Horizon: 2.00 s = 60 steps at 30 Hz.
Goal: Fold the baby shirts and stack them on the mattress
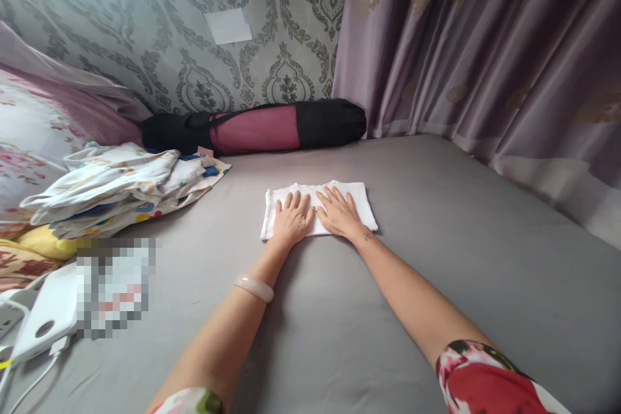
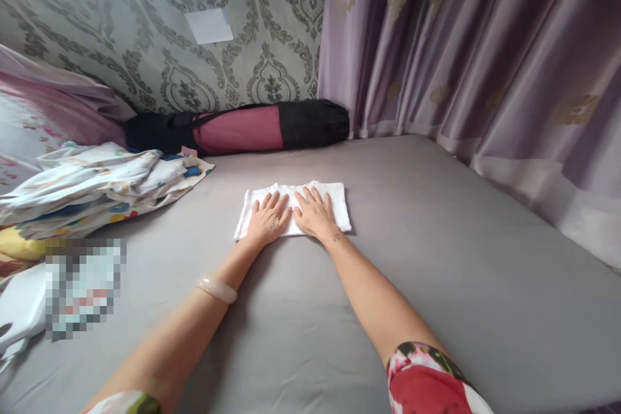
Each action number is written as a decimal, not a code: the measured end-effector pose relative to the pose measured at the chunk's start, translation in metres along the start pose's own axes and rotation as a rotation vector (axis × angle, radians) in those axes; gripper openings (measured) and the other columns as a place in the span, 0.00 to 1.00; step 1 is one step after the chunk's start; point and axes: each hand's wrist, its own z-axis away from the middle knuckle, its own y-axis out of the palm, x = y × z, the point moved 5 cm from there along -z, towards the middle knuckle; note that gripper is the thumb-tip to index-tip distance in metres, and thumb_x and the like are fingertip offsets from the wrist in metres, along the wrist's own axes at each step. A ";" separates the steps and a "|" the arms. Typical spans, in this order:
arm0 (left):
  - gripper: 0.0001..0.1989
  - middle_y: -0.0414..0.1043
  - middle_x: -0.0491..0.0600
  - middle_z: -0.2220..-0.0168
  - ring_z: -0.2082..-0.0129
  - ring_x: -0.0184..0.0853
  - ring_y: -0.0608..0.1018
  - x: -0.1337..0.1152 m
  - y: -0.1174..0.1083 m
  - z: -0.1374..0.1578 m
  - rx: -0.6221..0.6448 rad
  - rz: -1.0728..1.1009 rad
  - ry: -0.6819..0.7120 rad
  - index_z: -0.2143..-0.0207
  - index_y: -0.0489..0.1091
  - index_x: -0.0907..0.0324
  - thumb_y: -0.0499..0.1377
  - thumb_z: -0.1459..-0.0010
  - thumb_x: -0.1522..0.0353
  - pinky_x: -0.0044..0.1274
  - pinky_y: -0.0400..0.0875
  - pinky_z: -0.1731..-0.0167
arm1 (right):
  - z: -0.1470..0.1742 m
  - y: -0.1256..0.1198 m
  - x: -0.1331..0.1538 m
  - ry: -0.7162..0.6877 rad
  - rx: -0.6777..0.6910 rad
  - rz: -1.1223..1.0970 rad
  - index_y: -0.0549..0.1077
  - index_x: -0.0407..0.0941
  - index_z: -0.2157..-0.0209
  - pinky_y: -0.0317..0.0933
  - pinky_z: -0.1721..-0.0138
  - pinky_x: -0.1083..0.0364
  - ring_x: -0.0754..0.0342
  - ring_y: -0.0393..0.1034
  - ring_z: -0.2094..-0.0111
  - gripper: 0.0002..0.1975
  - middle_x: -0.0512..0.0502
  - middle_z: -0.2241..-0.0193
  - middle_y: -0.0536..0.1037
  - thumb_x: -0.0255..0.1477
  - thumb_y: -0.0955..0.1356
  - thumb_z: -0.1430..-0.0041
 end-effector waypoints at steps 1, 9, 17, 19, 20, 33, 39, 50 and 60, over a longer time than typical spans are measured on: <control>0.28 0.54 0.56 0.33 0.33 0.47 0.55 0.000 -0.002 0.001 -0.029 0.001 -0.003 0.36 0.57 0.57 0.41 0.33 0.55 0.43 0.48 0.37 | 0.000 0.000 -0.001 0.001 0.009 -0.012 0.54 0.46 0.33 0.33 0.35 0.38 0.47 0.38 0.31 0.28 0.44 0.32 0.50 0.37 0.55 0.33; 0.27 0.59 0.59 0.36 0.33 0.44 0.56 0.011 -0.015 0.007 -0.232 -0.044 -0.163 0.40 0.62 0.65 0.39 0.32 0.61 0.37 0.44 0.34 | 0.004 -0.010 -0.020 0.112 -0.066 0.020 0.53 0.37 0.33 0.31 0.33 0.41 0.47 0.38 0.31 0.29 0.39 0.32 0.48 0.35 0.52 0.31; 0.29 0.52 0.63 0.33 0.33 0.48 0.55 0.023 -0.005 0.001 -0.037 -0.063 -0.270 0.37 0.57 0.67 0.41 0.33 0.60 0.42 0.47 0.36 | 0.003 0.001 -0.027 0.134 -0.024 0.043 0.52 0.38 0.33 0.32 0.34 0.42 0.47 0.40 0.32 0.29 0.39 0.32 0.48 0.36 0.52 0.31; 0.29 0.52 0.62 0.33 0.33 0.48 0.55 0.023 -0.006 0.002 -0.045 -0.066 -0.270 0.37 0.57 0.66 0.41 0.33 0.60 0.42 0.47 0.36 | 0.003 0.001 -0.026 0.137 -0.032 0.041 0.53 0.37 0.33 0.31 0.34 0.42 0.47 0.40 0.32 0.29 0.40 0.32 0.48 0.36 0.52 0.31; 0.28 0.53 0.62 0.33 0.33 0.48 0.55 0.022 -0.006 0.002 -0.051 -0.066 -0.269 0.37 0.58 0.66 0.42 0.33 0.60 0.42 0.47 0.36 | 0.003 0.001 -0.026 0.140 -0.031 0.037 0.53 0.38 0.33 0.31 0.33 0.42 0.48 0.39 0.31 0.29 0.40 0.32 0.48 0.36 0.52 0.31; 0.28 0.53 0.55 0.33 0.31 0.44 0.52 0.042 -0.014 0.003 -0.119 -0.067 -0.252 0.36 0.58 0.63 0.39 0.32 0.61 0.41 0.42 0.34 | 0.005 -0.018 -0.060 0.278 -0.018 0.061 0.49 0.32 0.33 0.31 0.34 0.40 0.46 0.37 0.31 0.31 0.36 0.31 0.46 0.37 0.49 0.30; 0.31 0.50 0.56 0.32 0.31 0.45 0.52 0.052 -0.006 -0.001 0.027 0.003 -0.277 0.34 0.54 0.65 0.39 0.33 0.58 0.39 0.49 0.35 | 0.004 -0.007 -0.069 0.304 0.035 0.065 0.46 0.34 0.32 0.33 0.33 0.42 0.47 0.36 0.31 0.32 0.37 0.31 0.43 0.38 0.48 0.31; 0.32 0.48 0.55 0.31 0.31 0.46 0.50 0.053 -0.007 0.000 0.066 -0.006 -0.291 0.34 0.53 0.66 0.37 0.33 0.57 0.41 0.47 0.35 | 0.004 -0.009 -0.068 0.305 0.019 0.032 0.48 0.33 0.32 0.34 0.33 0.42 0.46 0.38 0.31 0.32 0.37 0.31 0.44 0.38 0.50 0.31; 0.31 0.53 0.59 0.33 0.31 0.46 0.51 0.041 -0.017 -0.009 -0.009 -0.116 -0.134 0.36 0.57 0.67 0.38 0.32 0.58 0.42 0.43 0.34 | 0.001 -0.023 -0.055 0.249 -0.006 0.069 0.49 0.33 0.33 0.27 0.34 0.39 0.45 0.36 0.31 0.32 0.35 0.31 0.45 0.38 0.49 0.31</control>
